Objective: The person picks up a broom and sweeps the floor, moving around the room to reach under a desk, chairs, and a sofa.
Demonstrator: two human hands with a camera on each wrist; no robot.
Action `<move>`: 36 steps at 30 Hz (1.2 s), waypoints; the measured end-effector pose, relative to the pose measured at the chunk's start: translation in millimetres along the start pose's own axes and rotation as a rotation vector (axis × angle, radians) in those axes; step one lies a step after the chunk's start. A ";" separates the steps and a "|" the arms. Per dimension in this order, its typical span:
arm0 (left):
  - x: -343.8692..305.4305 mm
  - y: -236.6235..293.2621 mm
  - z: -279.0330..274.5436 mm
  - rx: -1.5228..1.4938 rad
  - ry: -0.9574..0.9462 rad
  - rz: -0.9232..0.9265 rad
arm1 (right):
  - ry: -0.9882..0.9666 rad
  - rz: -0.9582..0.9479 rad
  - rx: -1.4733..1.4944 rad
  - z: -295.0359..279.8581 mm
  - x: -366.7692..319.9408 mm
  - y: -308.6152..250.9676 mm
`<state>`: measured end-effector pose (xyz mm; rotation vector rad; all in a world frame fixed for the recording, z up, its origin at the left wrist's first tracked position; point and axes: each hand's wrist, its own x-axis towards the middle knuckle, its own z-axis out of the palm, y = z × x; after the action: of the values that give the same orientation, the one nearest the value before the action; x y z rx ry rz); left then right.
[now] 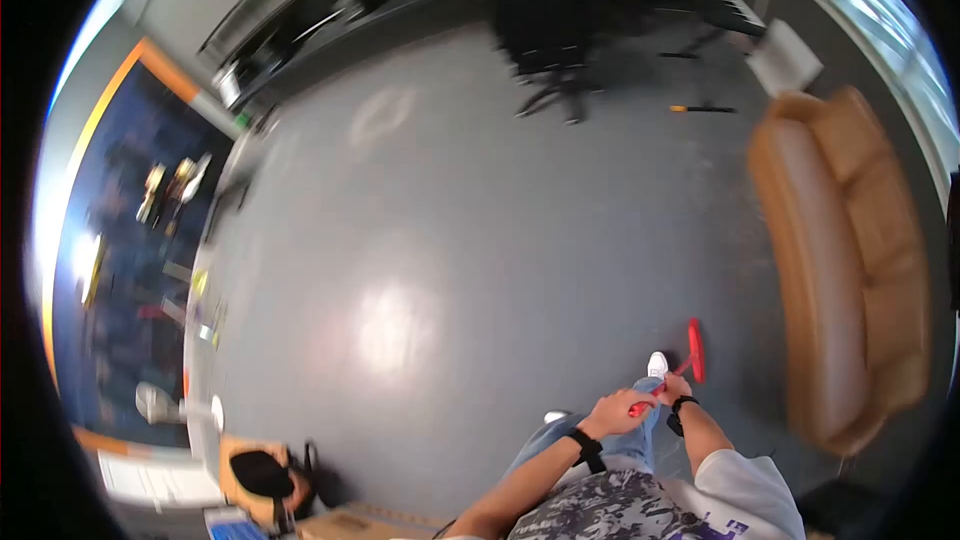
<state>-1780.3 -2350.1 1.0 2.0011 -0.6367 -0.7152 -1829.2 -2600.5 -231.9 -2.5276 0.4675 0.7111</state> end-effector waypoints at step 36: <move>-578.4 -313.4 -672.9 -0.053 0.434 -0.470 | -0.288 -0.909 -0.363 377.2 -68.3 -986.8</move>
<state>-1668.7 -1429.4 160.1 2.1831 0.1136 -0.5265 -1604.3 -1570.3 -138.4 -2.4934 -0.9304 0.7923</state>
